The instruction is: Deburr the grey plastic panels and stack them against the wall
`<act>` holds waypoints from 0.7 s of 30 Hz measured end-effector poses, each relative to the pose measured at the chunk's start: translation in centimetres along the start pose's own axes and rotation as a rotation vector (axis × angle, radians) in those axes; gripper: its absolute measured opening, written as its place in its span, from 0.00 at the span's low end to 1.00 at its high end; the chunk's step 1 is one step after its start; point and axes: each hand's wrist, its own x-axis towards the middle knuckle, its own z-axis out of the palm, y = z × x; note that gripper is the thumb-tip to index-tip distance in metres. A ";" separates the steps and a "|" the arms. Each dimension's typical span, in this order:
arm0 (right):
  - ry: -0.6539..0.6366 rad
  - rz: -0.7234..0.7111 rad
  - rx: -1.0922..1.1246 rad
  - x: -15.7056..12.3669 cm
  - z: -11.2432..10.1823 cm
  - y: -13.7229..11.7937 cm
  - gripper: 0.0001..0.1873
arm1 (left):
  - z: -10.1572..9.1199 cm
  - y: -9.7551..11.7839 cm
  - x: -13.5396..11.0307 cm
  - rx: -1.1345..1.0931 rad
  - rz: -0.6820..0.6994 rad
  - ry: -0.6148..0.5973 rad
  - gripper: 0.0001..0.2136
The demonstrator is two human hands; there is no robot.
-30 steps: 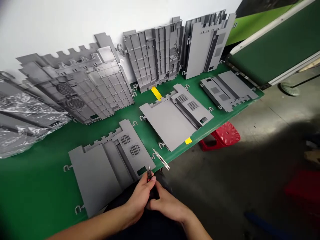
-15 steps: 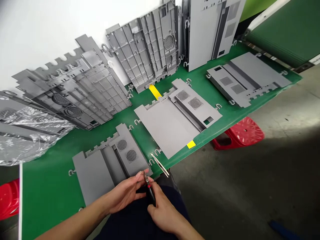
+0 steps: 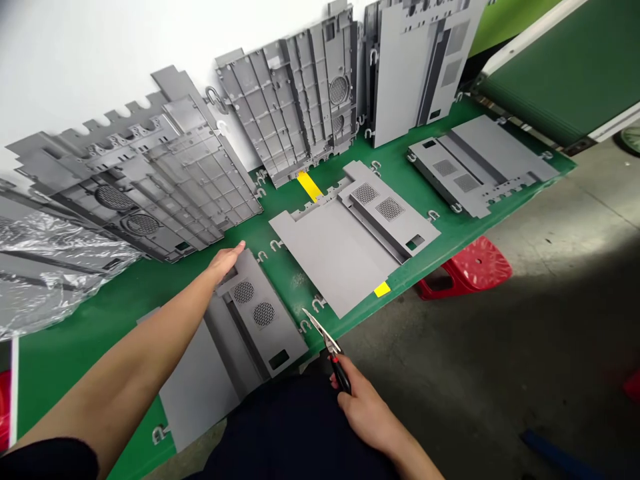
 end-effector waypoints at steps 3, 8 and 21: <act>0.008 -0.013 -0.069 -0.1 -0.1 0.6 0.38 | -0.8 -0.8 -1.6 -0.092 -0.015 -0.085 0.35; -0.004 -0.032 -0.154 0.9 0.3 1.0 0.41 | -3.7 -1.9 -4.8 -0.383 0.010 -0.236 0.33; -0.097 -0.242 -0.614 -1.8 2.5 -6.4 0.41 | -16.1 -4.8 -6.6 -0.715 -0.254 -0.116 0.13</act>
